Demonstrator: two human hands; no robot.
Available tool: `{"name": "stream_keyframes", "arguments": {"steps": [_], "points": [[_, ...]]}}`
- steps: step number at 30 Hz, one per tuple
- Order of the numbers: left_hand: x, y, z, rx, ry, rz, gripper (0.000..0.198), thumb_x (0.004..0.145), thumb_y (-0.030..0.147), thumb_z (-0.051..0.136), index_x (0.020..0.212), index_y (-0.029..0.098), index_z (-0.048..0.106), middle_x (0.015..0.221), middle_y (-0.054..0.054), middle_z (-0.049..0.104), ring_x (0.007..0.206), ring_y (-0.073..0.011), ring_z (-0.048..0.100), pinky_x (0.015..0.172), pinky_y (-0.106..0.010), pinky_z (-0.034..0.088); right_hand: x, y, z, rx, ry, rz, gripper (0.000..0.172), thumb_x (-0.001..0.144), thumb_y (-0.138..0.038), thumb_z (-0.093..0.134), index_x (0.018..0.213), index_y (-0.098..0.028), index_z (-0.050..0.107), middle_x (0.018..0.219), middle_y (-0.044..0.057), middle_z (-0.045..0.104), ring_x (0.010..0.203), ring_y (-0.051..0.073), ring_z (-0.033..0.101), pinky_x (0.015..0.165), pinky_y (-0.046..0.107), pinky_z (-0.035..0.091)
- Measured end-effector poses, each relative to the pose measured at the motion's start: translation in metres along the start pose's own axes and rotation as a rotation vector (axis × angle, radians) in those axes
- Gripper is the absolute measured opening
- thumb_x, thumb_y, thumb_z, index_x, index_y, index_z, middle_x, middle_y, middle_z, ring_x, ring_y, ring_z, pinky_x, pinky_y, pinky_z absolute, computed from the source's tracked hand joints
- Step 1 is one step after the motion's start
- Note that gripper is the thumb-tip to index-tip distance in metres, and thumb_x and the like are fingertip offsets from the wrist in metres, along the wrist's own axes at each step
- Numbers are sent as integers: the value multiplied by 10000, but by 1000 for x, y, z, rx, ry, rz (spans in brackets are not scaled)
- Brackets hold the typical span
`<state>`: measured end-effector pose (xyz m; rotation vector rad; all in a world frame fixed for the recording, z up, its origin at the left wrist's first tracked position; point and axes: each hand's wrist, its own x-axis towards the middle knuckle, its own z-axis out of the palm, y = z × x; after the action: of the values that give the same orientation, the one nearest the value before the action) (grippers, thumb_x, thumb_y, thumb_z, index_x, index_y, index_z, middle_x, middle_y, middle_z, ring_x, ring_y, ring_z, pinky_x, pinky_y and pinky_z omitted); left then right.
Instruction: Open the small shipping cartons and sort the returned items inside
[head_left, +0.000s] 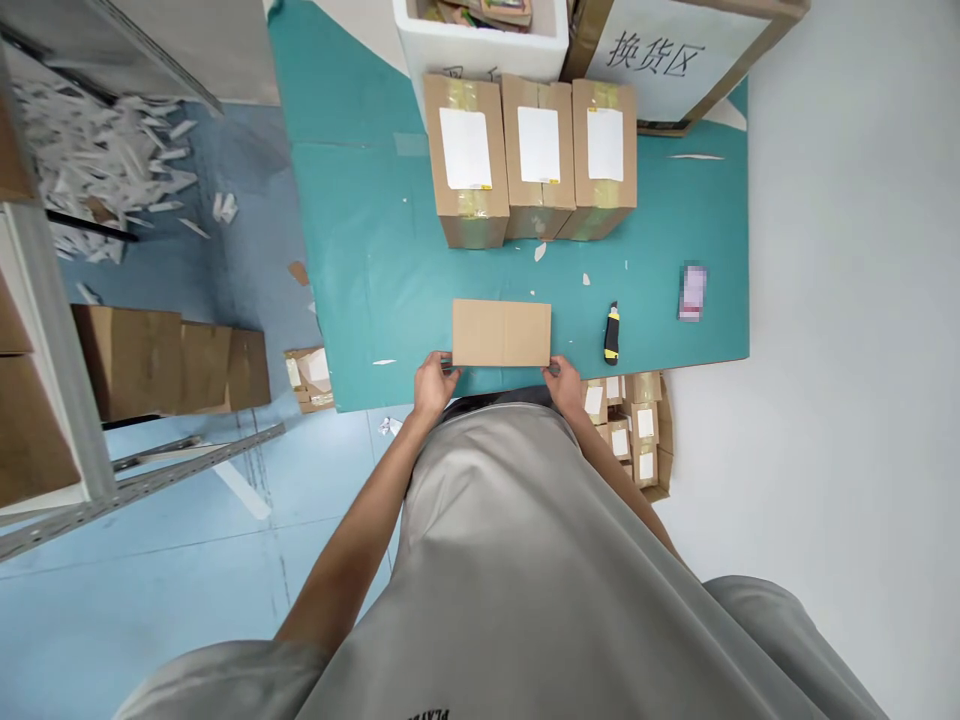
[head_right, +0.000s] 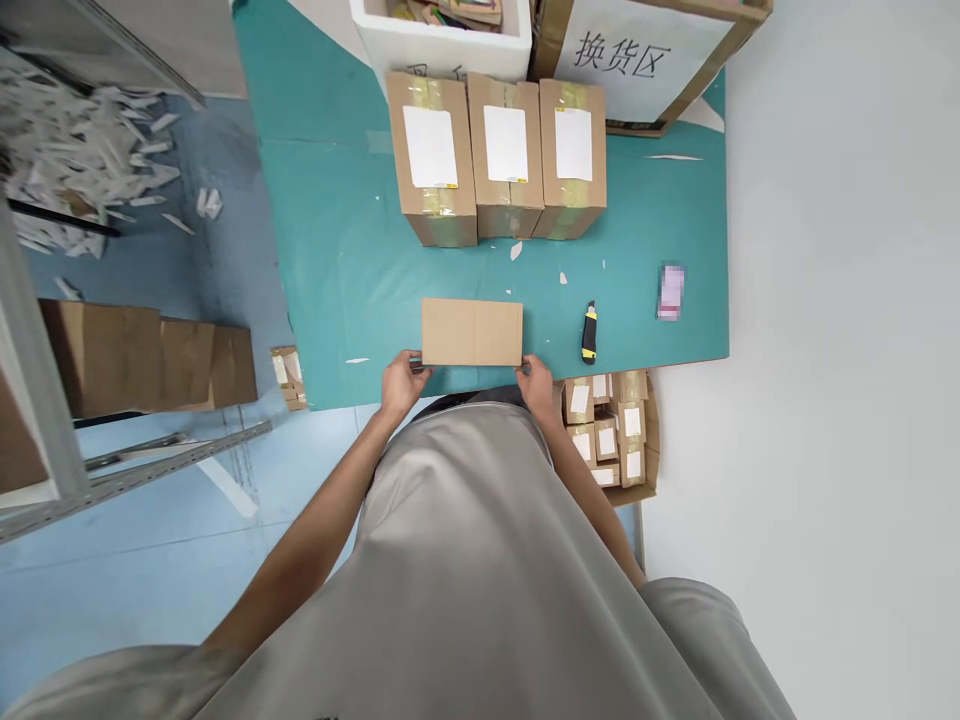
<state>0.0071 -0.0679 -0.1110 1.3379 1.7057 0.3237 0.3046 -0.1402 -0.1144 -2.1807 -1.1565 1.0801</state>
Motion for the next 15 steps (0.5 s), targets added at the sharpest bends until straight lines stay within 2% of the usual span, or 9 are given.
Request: {"name": "stream_keyframes", "arguments": {"steps": [2,5,8,10,12,15], "points": [[0,-6,6,-45,14,-11,263,882,151,783,1129,186,698,1302,-164,838,1091,-315,855,1030,-438,667,2,5,6,24,-19,55,213,953,-264,671,1137,-225,770,1200,123,868,1124,309,829,1045,477,673],[0,-8,11,-137,33,-58,323,858,149,798,1158,192,687,1227,-146,856,1081,-310,856,1018,-440,675,4,5,10,49,-20,56,291,954,-289,682,1215,-205,779,1270,141,859,1155,317,828,1072,480,664],[-2,-5,9,-219,77,-73,330,861,156,785,1180,183,702,1190,-142,860,1101,-304,851,1037,-449,679,1,0,7,48,-5,15,282,988,-396,674,1144,-201,804,1243,146,858,1149,335,813,1076,502,663],[-4,-2,4,-270,120,-15,316,886,190,775,1198,174,722,1218,-148,858,1145,-296,841,1063,-449,676,-2,-5,0,77,10,-46,360,1023,-504,656,1132,-204,821,1246,149,851,1162,339,801,1067,502,671],[-4,1,-4,-313,144,84,314,927,249,763,1231,172,745,1256,-141,856,1187,-285,828,1092,-445,669,-5,-11,-9,117,42,-113,469,1050,-588,627,1220,-205,836,1293,152,838,1203,335,791,1082,490,668],[-1,5,-14,-339,122,188,341,973,333,739,1275,179,778,1282,-131,857,1176,-281,830,1095,-442,669,-3,-19,-23,137,79,-155,576,1060,-646,601,1340,-198,830,1345,167,823,1216,339,796,1108,505,661]]}}
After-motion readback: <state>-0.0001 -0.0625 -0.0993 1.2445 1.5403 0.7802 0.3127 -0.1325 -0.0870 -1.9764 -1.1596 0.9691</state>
